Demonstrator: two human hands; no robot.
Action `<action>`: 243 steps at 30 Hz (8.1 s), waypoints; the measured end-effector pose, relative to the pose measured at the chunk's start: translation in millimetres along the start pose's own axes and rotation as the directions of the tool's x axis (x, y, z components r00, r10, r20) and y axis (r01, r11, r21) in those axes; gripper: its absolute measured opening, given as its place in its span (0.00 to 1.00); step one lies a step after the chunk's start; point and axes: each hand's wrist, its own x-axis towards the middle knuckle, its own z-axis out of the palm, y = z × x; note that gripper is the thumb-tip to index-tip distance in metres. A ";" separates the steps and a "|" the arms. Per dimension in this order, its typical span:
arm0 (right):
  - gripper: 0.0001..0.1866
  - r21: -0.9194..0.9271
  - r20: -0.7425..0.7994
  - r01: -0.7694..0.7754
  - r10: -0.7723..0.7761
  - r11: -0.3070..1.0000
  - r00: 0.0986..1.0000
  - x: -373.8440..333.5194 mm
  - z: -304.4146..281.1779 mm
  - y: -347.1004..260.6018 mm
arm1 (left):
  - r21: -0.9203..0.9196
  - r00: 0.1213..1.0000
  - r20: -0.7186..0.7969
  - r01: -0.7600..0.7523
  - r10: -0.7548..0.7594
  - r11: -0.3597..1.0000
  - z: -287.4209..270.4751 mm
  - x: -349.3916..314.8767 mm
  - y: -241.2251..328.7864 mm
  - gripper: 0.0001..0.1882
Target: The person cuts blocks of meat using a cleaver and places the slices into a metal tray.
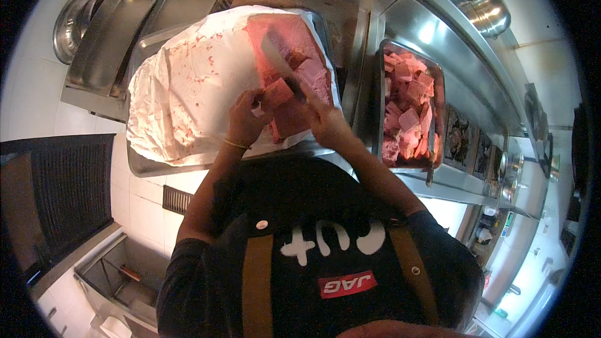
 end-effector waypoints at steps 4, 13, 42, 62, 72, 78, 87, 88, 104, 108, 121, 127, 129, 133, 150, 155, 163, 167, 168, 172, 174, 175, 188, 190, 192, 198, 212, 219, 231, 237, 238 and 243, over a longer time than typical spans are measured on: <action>0.30 0.081 -0.247 0.219 -0.193 0.972 0.950 24.5 -57.6 -75.6 | -0.040 0.999 -0.037 0.015 -0.016 0.999 5.4 -8.8 -3.6 0.25; 0.28 0.028 0.097 -0.049 0.046 0.998 0.994 -21.6 22.7 -0.7 | -0.107 0.999 -0.015 0.029 -0.030 0.994 14.0 -7.9 -9.8 0.22; 0.36 -0.083 0.108 0.053 -0.044 0.995 0.993 -23.9 27.2 23.2 | -0.137 0.994 0.030 0.111 -0.108 0.984 16.1 5.1 -6.4 0.22; 0.31 -0.042 -0.077 0.218 -0.221 0.975 0.972 9.6 -26.7 -59.2 | -0.074 0.980 -0.005 0.196 -0.197 0.978 18.2 -13.5 3.2 0.16; 0.31 -0.002 0.212 -0.113 0.111 0.994 0.971 -16.7 23.4 -6.0 | -0.113 0.988 -0.033 0.146 -0.150 0.983 15.5 -15.2 -1.1 0.16; 0.29 -0.029 -0.009 0.005 -0.005 1.000 1.000 -2.7 -31.6 -51.3 | -0.159 0.983 0.030 0.183 -0.180 0.970 27.3 -16.6 -11.3 0.19; 0.28 0.105 -0.360 0.034 0.006 0.994 0.933 -36.5 -100.9 -49.8 | 0.187 0.992 0.046 -0.120 0.114 0.975 46.7 37.2 42.7 0.52; 0.27 0.049 -0.379 0.031 -0.010 0.998 0.925 -43.6 -103.8 -40.8 | 0.311 0.984 0.057 -0.176 0.167 0.934 53.9 42.9 37.4 0.54; 0.27 0.269 -0.610 -0.181 0.312 0.946 0.729 -160.6 -160.0 74.5 | -0.472 0.962 -0.001 0.240 -0.273 0.848 11.9 35.7 -13.1 0.18; 0.27 0.476 -0.594 -0.210 0.489 0.854 0.639 -183.2 -187.9 88.4 | -0.595 0.978 0.091 0.205 -0.188 0.777 24.9 63.9 55.6 0.21; 0.29 0.384 -0.742 -0.257 0.463 0.887 0.485 -218.6 -207.9 131.4 | -0.269 0.844 0.443 -0.198 0.303 0.943 262.2 151.5 252.2 0.34; 0.29 0.529 -0.697 -0.295 0.606 0.796 0.383 -245.6 -203.3 133.9 | -0.248 0.743 0.637 -0.056 0.207 0.967 208.3 178.3 239.1 0.40; 0.29 0.532 -0.708 -0.279 0.601 0.799 0.371 -249.2 -202.8 137.7 | 0.092 0.810 0.546 -0.311 0.213 0.946 160.7 199.7 155.2 0.37; 0.30 0.593 -0.709 -0.154 0.603 0.791 0.366 -248.1 -201.1 154.7 | 0.283 0.614 0.757 -0.004 -0.221 0.959 115.1 168.4 108.8 0.38; 0.28 0.374 -0.694 -0.263 0.457 0.889 0.556 -188.0 -203.4 136.7 | 0.318 0.902 0.432 -0.149 -0.003 0.936 111.5 147.1 50.7 0.18; 0.29 0.565 -0.681 -0.164 0.569 0.808 0.461 -211.4 -191.9 149.3 | -0.179 0.826 0.554 0.239 -0.103 0.954 148.6 148.1 151.8 0.17; 0.30 0.559 -0.728 -0.212 0.596 0.802 0.339 -227.2 -217.2 150.0 | -0.267 0.612 0.619 -0.427 0.493 0.864 219.9 99.9 302.8 0.41; 0.29 0.462 -0.727 -0.380 0.588 0.801 0.355 -255.8 -222.5 158.4 | 0.225 0.766 0.591 -0.458 0.254 0.860 163.9 98.4 238.1 0.37; 0.29 0.431 -0.717 -0.427 0.589 0.795 0.373 -259.9 -223.4 159.7 | 0.380 0.800 0.584 -0.420 0.138 0.824 141.2 98.3 203.5 0.34; 0.25 0.236 -0.650 -0.574 0.566 0.784 0.506 -251.5 -211.1 172.3 | 0.699 0.789 0.538 -0.222 -0.296 0.679 60.4 70.5 79.6 0.32; 0.24 -0.046 -0.648 -0.619 0.448 0.784 0.616 -236.8 -205.8 196.5 | 0.621 0.828 0.538 -0.264 -0.157 0.738 57.1 63.0 53.3 0.30; 0.23 -0.158 -0.625 -0.632 0.418 0.759 0.659 -226.7 -208.1 201.0 | 0.581 0.846 0.526 -0.281 -0.089 0.763 58.5 61.5 49.6 0.28; 0.38 -0.060 -0.581 -0.918 0.734 0.392 0.351 -287.8 -217.9 193.3 | 0.512 0.878 0.477 -0.309 0.034 0.801 66.5 65.8 33.4 0.24; 0.42 0.053 -0.484 -0.916 0.812 0.398 0.325 -296.8 -199.8 175.4 | 0.564 0.856 0.517 -0.322 -0.021 0.760 66.2 71.7 31.1 0.26; 0.36 0.157 -0.428 -0.880 0.833 0.449 0.349 -300.2 -186.6 174.7 | 0.455 0.842 0.538 -0.243 -0.047 0.857 59.7 78.0 32.1 0.24; 0.28 0.048 -0.314 -0.886 0.849 0.461 0.424 -272.2 -217.0 97.7 | -0.154 0.713 0.692 0.302 -0.115 0.941 109.1 101.5 110.2 0.21; 0.07 0.131 -0.989 -0.316 0.147 0.940 0.028 -225.6 -304.0 49.9 | -0.107 0.805 0.520 -0.269 0.284 0.957 182.6 91.9 161.6 0.21; 0.18 0.216 -0.954 0.182 0.168 0.959 0.248 -102.2 -329.2 -10.9 | -0.015 0.995 -0.080 0.058 -0.059 0.998 14.3 58.4 0.8 0.12; 0.18 0.549 -0.689 0.616 -0.111 0.565 0.716 198.2 -185.2 -121.4 | -0.166 0.926 -0.015 0.371 -0.378 0.914 -33.1 48.5 -78.5 0.11; 0.18 0.498 -0.684 0.651 -0.202 0.573 0.701 270.9 -126.6 -128.7 | -0.048 0.970 -0.064 0.230 -0.232 0.972 -45.7 89.5 -90.7 0.11; 0.18 0.493 -0.687 0.655 -0.207 0.572 0.697 278.7 -120.1 -128.2 | -0.180 0.968 -0.056 0.232 -0.245 0.956 -49.0 98.0 -90.7 0.11; 0.19 0.611 -0.599 0.557 -0.132 0.562 0.790 285.6 -102.3 -116.9 | -0.403 0.934 -0.023 0.317 -0.355 0.859 -78.3 168.3 -26.8 0.14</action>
